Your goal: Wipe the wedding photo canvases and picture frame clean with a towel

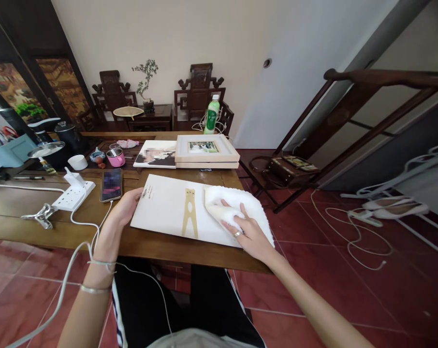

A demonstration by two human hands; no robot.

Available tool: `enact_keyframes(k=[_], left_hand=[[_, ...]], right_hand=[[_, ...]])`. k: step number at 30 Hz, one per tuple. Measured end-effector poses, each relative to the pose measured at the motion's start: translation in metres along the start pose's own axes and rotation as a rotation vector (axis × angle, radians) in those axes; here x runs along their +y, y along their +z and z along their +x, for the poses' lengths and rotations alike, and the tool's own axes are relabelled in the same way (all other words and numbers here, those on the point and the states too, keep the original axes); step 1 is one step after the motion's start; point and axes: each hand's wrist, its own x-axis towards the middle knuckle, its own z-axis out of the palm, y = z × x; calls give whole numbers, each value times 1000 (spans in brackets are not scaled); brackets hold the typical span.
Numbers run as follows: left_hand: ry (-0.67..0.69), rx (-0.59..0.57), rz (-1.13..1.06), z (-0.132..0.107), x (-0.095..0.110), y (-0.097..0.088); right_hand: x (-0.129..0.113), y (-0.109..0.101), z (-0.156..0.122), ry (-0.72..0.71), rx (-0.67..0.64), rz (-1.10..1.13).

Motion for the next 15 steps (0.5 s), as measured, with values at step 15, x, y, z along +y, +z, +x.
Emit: enact_keyframes(k=[15], left_hand=[[227, 227, -223, -126, 52, 43]], right_hand=[[-80, 44, -14, 151, 122, 367]])
